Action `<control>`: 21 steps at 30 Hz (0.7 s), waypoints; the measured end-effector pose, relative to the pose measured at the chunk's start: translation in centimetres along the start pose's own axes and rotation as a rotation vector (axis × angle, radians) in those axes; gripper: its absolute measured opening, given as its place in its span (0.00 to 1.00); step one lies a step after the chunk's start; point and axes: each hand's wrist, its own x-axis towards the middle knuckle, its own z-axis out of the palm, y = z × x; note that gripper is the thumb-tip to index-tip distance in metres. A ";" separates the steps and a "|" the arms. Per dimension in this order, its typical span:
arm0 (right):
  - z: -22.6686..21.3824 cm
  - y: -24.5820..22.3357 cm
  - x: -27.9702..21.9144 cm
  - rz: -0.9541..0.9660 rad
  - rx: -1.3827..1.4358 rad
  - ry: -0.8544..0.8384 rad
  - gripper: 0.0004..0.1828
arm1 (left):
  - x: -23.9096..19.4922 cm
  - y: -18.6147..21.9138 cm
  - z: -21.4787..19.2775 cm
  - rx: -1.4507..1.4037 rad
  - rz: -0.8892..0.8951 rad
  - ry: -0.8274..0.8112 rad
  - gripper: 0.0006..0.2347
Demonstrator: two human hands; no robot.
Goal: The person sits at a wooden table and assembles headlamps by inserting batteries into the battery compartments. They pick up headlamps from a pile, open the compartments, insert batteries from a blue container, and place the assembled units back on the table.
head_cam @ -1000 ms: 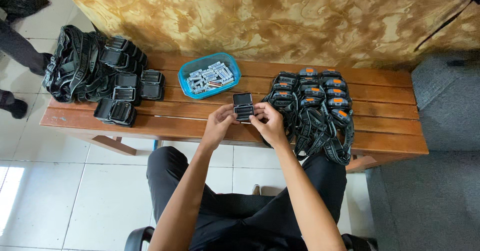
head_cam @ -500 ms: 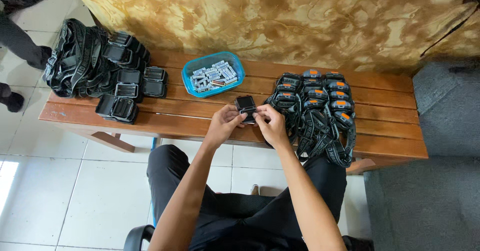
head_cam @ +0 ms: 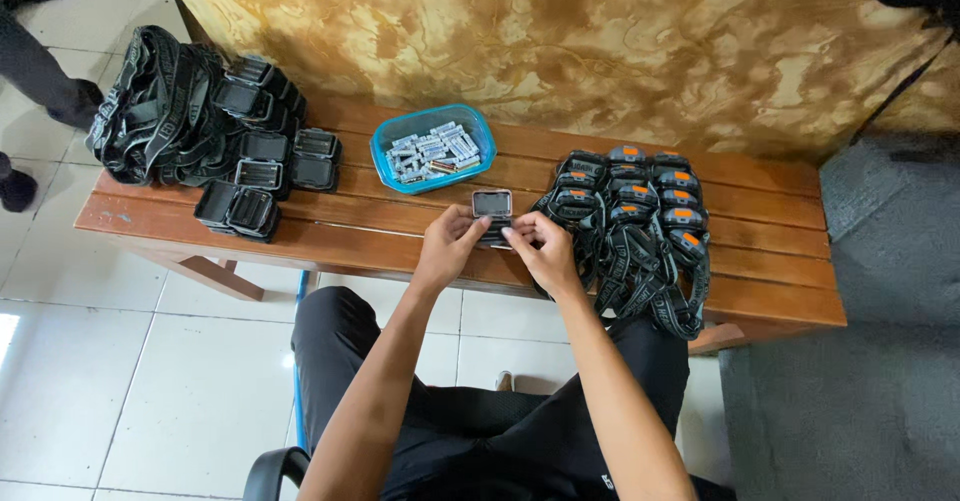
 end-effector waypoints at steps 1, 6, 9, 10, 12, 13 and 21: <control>-0.2 0.7 0.5 -0.004 -0.001 -0.003 0.08 | 0.7 -0.6 0.0 -0.001 0.004 0.003 0.12; -0.6 1.1 2.5 0.084 -0.192 -0.011 0.04 | 0.7 -0.2 0.7 -0.020 -0.042 0.058 0.11; -0.8 -1.8 4.2 0.003 -0.289 0.067 0.04 | 1.0 -1.0 0.7 -0.039 -0.041 0.085 0.10; -0.7 -2.7 5.1 0.001 -0.290 0.064 0.04 | 0.9 -0.9 0.7 -0.041 -0.040 0.089 0.10; -0.3 -4.7 6.7 -0.167 -0.442 0.117 0.02 | 0.8 -0.6 0.5 -0.037 -0.031 0.085 0.10; 0.3 -5.5 7.8 -0.169 -0.442 0.114 0.02 | 0.7 0.0 0.5 -0.038 -0.030 0.088 0.10; 5.7 -5.9 16.3 -0.558 -0.661 -0.231 0.02 | 1.0 0.2 -0.1 0.064 -0.053 0.107 0.05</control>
